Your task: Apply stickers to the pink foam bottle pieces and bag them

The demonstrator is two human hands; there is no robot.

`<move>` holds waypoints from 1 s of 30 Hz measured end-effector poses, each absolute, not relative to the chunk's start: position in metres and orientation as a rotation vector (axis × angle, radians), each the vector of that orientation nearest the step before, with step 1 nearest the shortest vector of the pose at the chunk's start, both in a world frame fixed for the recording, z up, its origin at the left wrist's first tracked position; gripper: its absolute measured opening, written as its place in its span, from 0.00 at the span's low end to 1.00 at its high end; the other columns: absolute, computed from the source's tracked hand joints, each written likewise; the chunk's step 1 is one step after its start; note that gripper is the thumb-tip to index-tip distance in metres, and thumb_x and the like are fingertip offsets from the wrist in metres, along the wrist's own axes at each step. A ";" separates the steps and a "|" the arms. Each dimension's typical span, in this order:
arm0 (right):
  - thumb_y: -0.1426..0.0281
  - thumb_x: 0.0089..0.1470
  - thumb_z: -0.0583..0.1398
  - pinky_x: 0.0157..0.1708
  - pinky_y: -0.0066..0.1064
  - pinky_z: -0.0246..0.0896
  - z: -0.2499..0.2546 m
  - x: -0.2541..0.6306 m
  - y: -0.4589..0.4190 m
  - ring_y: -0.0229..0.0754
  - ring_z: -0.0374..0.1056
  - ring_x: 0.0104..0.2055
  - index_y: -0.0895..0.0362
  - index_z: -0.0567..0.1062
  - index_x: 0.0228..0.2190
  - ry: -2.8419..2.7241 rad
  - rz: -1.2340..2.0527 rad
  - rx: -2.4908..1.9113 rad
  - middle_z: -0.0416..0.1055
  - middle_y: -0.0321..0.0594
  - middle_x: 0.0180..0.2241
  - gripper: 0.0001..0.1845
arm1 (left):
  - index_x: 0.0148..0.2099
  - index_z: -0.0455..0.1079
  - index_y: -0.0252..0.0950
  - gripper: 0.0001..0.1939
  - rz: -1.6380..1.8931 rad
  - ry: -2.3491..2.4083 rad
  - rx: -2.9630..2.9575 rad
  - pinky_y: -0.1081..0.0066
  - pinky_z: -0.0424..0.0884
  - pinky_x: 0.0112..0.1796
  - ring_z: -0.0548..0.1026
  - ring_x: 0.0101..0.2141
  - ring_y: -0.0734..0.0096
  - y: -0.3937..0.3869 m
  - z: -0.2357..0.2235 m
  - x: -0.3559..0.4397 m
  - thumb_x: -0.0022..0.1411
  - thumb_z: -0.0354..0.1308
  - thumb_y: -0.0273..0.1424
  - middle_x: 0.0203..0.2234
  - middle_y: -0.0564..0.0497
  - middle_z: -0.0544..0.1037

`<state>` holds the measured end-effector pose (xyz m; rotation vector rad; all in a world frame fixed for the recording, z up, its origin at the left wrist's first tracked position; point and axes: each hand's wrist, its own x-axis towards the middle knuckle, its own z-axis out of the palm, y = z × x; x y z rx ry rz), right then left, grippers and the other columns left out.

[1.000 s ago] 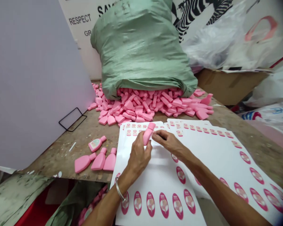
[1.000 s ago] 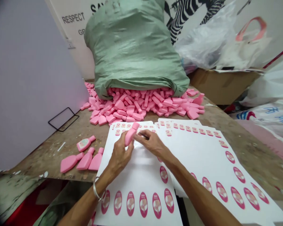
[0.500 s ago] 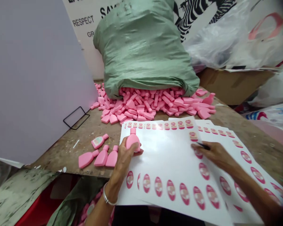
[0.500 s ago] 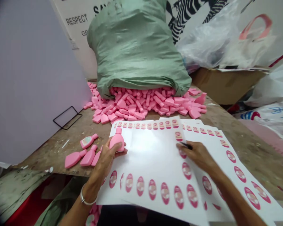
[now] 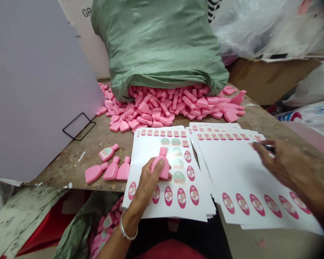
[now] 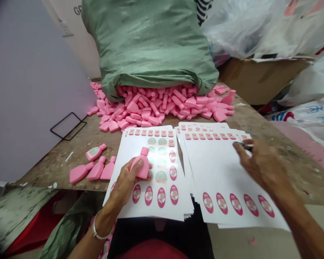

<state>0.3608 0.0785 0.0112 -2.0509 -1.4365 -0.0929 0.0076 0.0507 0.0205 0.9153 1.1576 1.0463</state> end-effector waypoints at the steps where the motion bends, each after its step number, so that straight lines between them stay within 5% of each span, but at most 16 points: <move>1: 0.49 0.55 0.54 0.25 0.35 0.50 0.006 0.339 0.071 0.40 0.64 0.25 0.57 0.74 0.28 -1.602 0.082 -1.940 0.73 0.47 0.26 0.24 | 0.43 0.69 0.32 0.20 0.991 1.146 0.921 0.71 0.74 0.30 0.76 0.26 0.70 0.044 0.020 0.012 0.60 0.55 0.45 0.30 0.44 0.78; 4: 0.59 0.61 0.52 0.32 0.35 0.56 -0.011 0.265 0.049 0.41 0.65 0.31 0.56 0.71 0.30 -1.946 0.345 -1.557 0.73 0.43 0.29 0.16 | 0.47 0.66 0.32 0.22 0.870 1.127 0.926 0.73 0.72 0.27 0.77 0.25 0.68 0.025 0.015 0.022 0.62 0.53 0.46 0.27 0.44 0.78; 8: 0.67 0.59 0.56 0.34 0.36 0.52 -0.026 0.208 0.034 0.41 0.63 0.31 0.56 0.71 0.34 -2.048 0.035 -1.495 0.74 0.40 0.30 0.07 | 0.48 0.64 0.34 0.21 0.897 1.182 0.944 0.73 0.72 0.28 0.79 0.27 0.65 0.012 0.005 0.030 0.64 0.50 0.47 0.26 0.46 0.78; 18: 0.68 0.59 0.55 0.35 0.35 0.48 -0.022 0.204 0.056 0.42 0.62 0.32 0.57 0.72 0.31 -2.171 -0.093 -1.505 0.73 0.40 0.28 0.08 | 0.47 0.63 0.36 0.20 1.102 1.220 0.866 0.72 0.74 0.32 0.80 0.37 0.61 0.023 -0.002 0.044 0.63 0.51 0.47 0.35 0.46 0.76; 24: 0.69 0.58 0.56 0.36 0.35 0.48 -0.019 0.204 0.055 0.42 0.62 0.32 0.56 0.72 0.30 -2.156 -0.115 -1.483 0.73 0.39 0.27 0.07 | 0.48 0.62 0.35 0.21 0.970 1.199 0.888 0.74 0.72 0.25 0.80 0.26 0.64 0.020 0.004 0.039 0.64 0.49 0.47 0.25 0.48 0.77; 30: 0.69 0.57 0.56 0.36 0.35 0.49 -0.021 0.208 0.055 0.41 0.62 0.31 0.55 0.72 0.29 -2.133 0.045 -1.457 0.73 0.38 0.26 0.06 | 0.51 0.62 0.35 0.23 0.957 1.208 0.933 0.73 0.73 0.27 0.79 0.26 0.65 0.021 -0.002 0.039 0.64 0.48 0.48 0.24 0.49 0.76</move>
